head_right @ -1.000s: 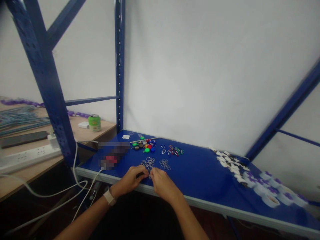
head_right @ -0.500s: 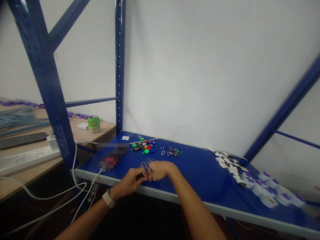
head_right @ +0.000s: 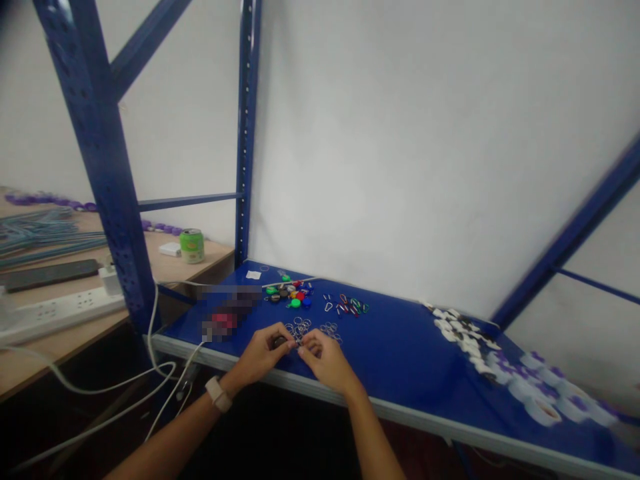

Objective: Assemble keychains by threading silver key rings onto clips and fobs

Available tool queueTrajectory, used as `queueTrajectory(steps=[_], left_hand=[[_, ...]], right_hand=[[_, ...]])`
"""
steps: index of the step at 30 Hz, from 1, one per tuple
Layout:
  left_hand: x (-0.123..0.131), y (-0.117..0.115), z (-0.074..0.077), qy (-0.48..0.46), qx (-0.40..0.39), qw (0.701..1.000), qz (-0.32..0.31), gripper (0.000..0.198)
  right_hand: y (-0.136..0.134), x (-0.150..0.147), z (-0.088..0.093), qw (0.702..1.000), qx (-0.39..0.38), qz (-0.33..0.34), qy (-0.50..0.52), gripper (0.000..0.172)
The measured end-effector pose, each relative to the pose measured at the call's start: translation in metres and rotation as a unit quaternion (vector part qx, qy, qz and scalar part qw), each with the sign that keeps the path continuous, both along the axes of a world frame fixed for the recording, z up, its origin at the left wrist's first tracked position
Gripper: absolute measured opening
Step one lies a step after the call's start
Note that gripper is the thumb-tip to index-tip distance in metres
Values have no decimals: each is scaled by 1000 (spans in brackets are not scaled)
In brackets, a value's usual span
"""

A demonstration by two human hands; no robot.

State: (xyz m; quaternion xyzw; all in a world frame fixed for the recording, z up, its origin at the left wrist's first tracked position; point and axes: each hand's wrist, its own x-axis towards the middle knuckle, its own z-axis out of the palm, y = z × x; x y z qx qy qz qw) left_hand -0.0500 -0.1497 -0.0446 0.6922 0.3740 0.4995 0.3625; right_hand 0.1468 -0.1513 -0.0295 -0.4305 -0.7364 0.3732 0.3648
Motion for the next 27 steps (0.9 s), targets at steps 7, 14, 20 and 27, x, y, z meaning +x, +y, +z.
queueTrajectory(steps=[7, 14, 20, 27], left_hand=[[0, -1, 1, -20, -9, 999, -24, 14], [0, -5, 7, 11, 14, 1000, -22, 12], [1, -8, 9, 58, 52, 997, -1, 7], [1, -9, 9, 83, 66, 994, -2, 7]], right_hand=[[-5, -20, -25, 987, 13, -99, 125, 28], [-2, -24, -27, 975, 26, -151, 159, 33], [0, -21, -24, 982, 19, -138, 123, 25], [-3, -8, -3, 998, -13, -30, 46, 18]])
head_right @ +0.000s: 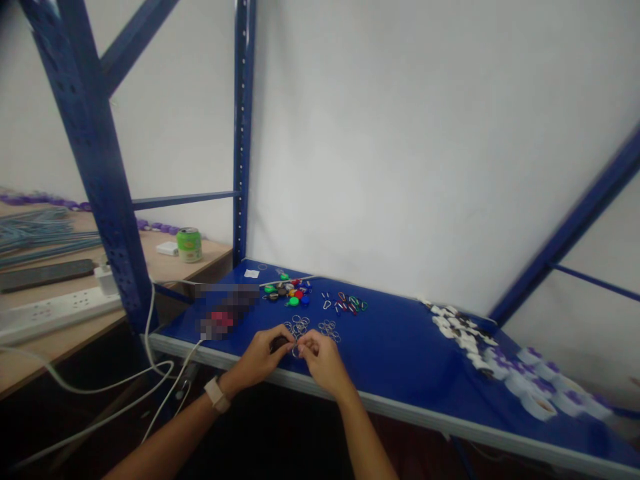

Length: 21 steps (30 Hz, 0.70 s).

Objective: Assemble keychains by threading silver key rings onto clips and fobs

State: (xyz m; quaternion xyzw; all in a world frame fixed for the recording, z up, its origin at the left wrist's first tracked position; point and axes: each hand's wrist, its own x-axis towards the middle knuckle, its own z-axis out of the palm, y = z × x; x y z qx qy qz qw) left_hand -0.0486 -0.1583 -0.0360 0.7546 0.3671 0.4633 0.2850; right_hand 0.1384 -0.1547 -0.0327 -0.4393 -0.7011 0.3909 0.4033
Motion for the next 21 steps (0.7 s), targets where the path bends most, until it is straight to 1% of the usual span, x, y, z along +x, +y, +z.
queueTrajectory(steps=[2, 3, 6, 9, 12, 14, 17, 21], left_hand=[[0, 0, 0, 3, -1, 1000, -4, 8], [1, 0, 0, -1, 0, 1000, -4, 8], [1, 0, 0, -15, 7, 1000, 10, 8], [2, -1, 0, -16, 17, 999, 34, 8], [4, -2, 0, -16, 27, 998, 53, 8], [4, -2, 0, -17, 32, 998, 59, 7], [5, -1, -2, -17, 39, 997, 59, 7], [5, 0, -5, -15, 37, 999, 33, 7]], right_hand=[[-1, 1, 2, 1000, 4, 8, -7, 19], [-1, 0, 0, 1000, 3, -2, -1, 21], [-2, -5, -9, 998, -12, -57, 30, 28], [-5, -11, -18, 995, -18, -91, 24, 32], [-8, -16, -19, 992, -21, -127, 6, 34], [-8, -18, -17, 990, -30, -139, -2, 36], [-6, -20, -16, 989, -34, -145, 20, 36], [-3, -24, -22, 983, 4, -161, 82, 32]])
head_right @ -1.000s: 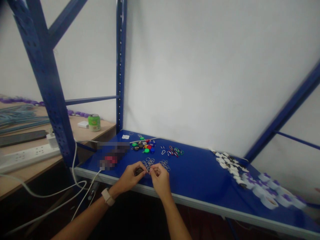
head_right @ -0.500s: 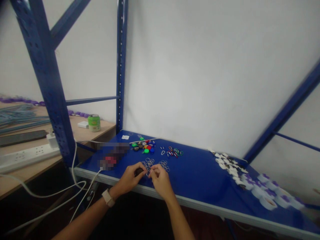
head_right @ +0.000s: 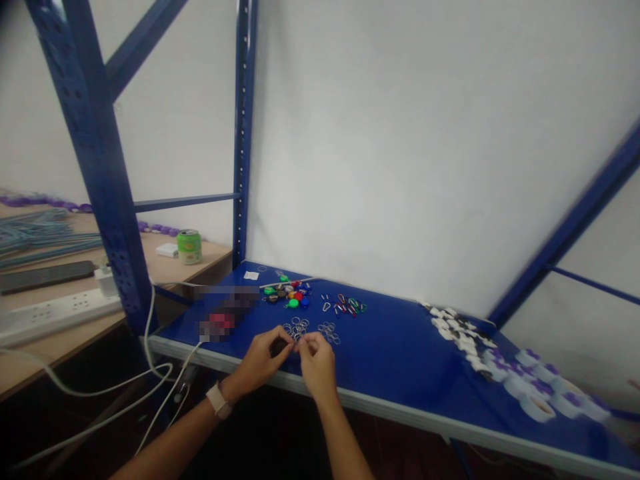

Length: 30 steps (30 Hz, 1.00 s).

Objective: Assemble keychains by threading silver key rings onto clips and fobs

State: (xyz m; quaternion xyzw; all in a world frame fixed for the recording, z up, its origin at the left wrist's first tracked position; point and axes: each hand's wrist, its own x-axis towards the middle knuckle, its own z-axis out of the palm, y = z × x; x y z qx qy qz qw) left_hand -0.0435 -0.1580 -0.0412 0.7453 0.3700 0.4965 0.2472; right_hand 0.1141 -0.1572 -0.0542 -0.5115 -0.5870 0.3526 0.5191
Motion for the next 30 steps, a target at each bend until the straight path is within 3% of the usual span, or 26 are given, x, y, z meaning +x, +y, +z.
queueTrajectory(steps=[5, 10, 14, 17, 20, 23, 26, 30], left_hand=[[0, 0, 1, 4, 9, 1000, -16, 10], [0, 1, -2, 17, 27, 999, -16, 11], [0, 3, -6, 12, 26, 1000, -5, 9], [-1, 4, -6, 9, 23, 1000, -2, 9], [-1, 3, -4, 3, 19, 1000, -1, 8], [-2, 2, -2, -6, 12, 1000, 0, 7], [-2, 0, -1, -14, 5, 1000, 3, 8], [-1, -3, 0, -18, -4, 1000, 5, 8]], right_hand=[[-1, -4, -5, 999, 28, -30, -18, 30], [-5, -1, 3, 981, 95, -75, -152, 25], [-8, 11, 15, 924, 197, -17, -328, 29], [-9, 17, 20, 881, 227, 18, -414, 32], [-9, 15, 18, 917, 191, -15, -349, 28], [-9, 8, 13, 966, 98, -41, -237, 30], [-9, 2, 10, 981, 47, -25, -185, 30], [-8, -3, 5, 993, 41, -16, -111, 34]])
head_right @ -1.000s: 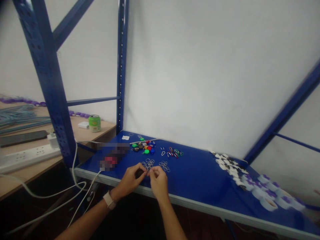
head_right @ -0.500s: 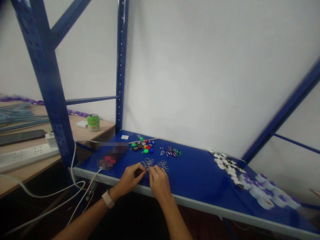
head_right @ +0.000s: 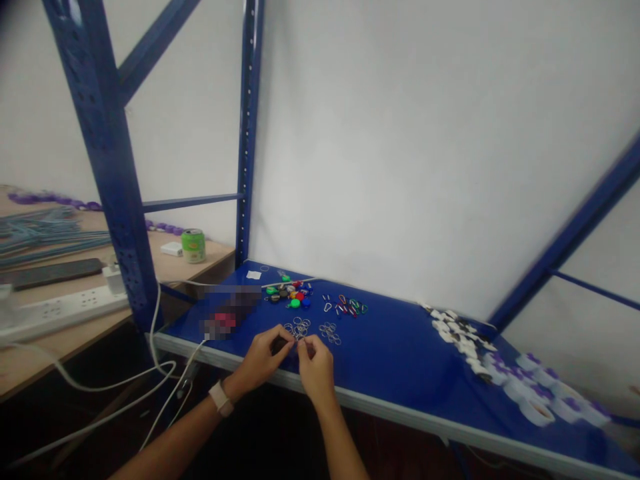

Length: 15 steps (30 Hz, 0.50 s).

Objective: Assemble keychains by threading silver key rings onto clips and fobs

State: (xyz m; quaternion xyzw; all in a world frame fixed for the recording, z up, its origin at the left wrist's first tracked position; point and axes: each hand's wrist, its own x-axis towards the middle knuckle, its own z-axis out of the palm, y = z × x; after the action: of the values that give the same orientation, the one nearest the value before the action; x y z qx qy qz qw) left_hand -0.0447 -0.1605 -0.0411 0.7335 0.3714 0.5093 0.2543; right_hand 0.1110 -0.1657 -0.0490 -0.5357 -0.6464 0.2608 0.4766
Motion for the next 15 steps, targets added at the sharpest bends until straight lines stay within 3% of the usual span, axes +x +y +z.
queueTrajectory(steps=[5, 8, 10, 12, 15], left_hand=[[0, -3, 1, 3, -16, 1000, -5, 11], [0, -3, 1, -5, -20, 1000, 5, 11], [0, -4, 0, -12, -21, 1000, 12, 10], [0, -4, -1, -5, -24, 1000, 2, 9], [1, -5, -3, 17, -22, 1000, -12, 8]], right_hand=[[4, -3, -5, 999, 24, -13, 43, 38], [8, 5, 3, 994, 68, 9, -89, 33], [10, 13, 13, 959, 112, 25, -257, 27], [12, 20, 26, 896, 160, 63, -409, 23], [11, 25, 46, 830, 170, 100, -522, 24]])
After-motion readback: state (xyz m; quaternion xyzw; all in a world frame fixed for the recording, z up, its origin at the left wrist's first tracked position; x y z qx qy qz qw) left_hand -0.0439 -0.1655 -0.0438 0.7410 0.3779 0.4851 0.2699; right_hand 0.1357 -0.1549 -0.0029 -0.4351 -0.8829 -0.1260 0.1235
